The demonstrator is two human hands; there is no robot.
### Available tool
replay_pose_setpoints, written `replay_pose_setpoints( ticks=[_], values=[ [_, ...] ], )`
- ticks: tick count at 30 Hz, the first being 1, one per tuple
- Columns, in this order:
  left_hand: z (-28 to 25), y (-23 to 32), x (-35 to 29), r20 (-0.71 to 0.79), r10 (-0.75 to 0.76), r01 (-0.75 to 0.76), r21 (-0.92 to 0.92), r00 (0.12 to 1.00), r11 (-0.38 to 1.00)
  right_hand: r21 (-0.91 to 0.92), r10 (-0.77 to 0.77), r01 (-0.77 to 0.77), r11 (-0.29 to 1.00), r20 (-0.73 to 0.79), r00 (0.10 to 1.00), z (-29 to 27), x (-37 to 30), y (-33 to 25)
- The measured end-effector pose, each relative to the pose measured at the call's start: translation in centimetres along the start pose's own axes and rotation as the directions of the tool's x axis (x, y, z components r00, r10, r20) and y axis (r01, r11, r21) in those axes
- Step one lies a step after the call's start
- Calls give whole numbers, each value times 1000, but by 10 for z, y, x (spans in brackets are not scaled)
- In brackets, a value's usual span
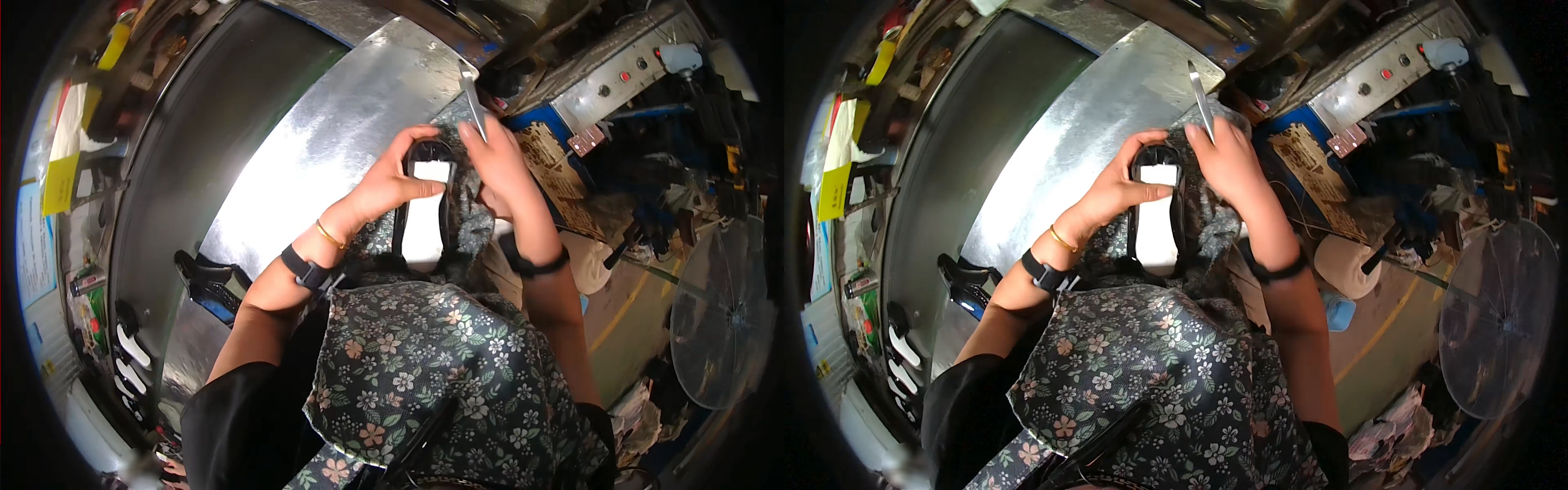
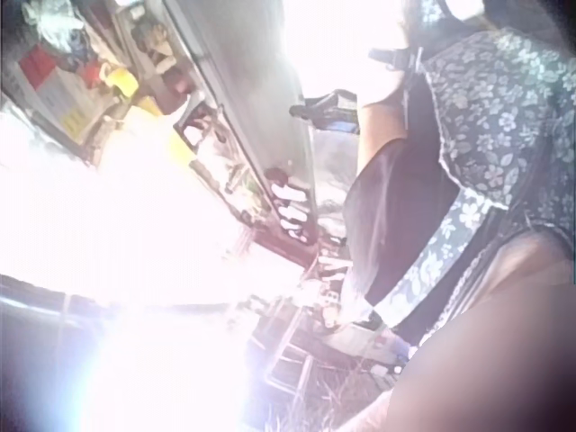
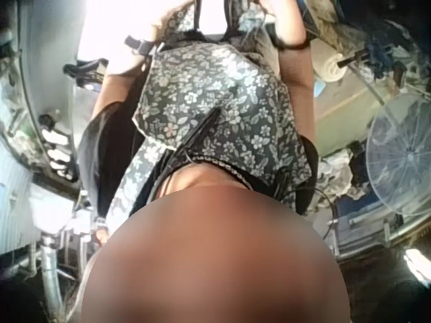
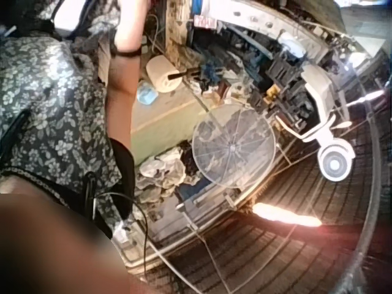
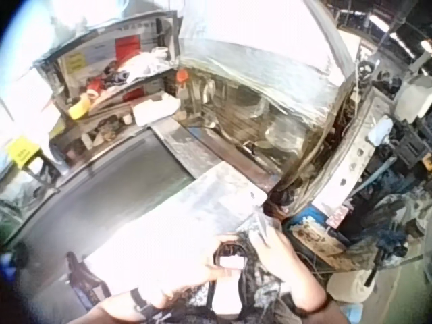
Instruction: The recorder is performing shoe lasting operations, pulling and securing the upper material over a shoe last and interacting with industrial machinery.
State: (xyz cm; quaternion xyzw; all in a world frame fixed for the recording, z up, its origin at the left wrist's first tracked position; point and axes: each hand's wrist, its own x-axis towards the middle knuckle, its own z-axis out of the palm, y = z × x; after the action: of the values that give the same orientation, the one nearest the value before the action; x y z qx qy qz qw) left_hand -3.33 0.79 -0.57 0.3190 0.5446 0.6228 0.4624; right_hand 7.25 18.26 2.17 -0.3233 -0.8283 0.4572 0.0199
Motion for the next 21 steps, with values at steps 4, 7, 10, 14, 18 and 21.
replay_pose_setpoints(
  ticks=[4,7,10,14,18,21],
  values=[
    [0,32,-24,59,129,-125,-66,990,990,-405,-232,137,904,-196,953,52,75,10],
    [-7,29,-40,-103,126,-150,-287,987,946,-469,-362,310,827,-21,932,77,91,23],
    [-19,24,-46,-243,-149,-12,-556,958,831,-3,-468,475,880,-185,864,69,35,16],
    [-39,-3,-25,-338,-491,37,-793,803,608,236,-370,358,903,5,929,74,-78,19],
    [-35,-25,25,-420,-550,-14,-803,722,595,-133,-444,439,889,-13,896,75,-89,21],
    [5,9,24,-534,-385,-9,-594,753,804,803,-209,114,585,13,978,27,-81,30]
  ],
)
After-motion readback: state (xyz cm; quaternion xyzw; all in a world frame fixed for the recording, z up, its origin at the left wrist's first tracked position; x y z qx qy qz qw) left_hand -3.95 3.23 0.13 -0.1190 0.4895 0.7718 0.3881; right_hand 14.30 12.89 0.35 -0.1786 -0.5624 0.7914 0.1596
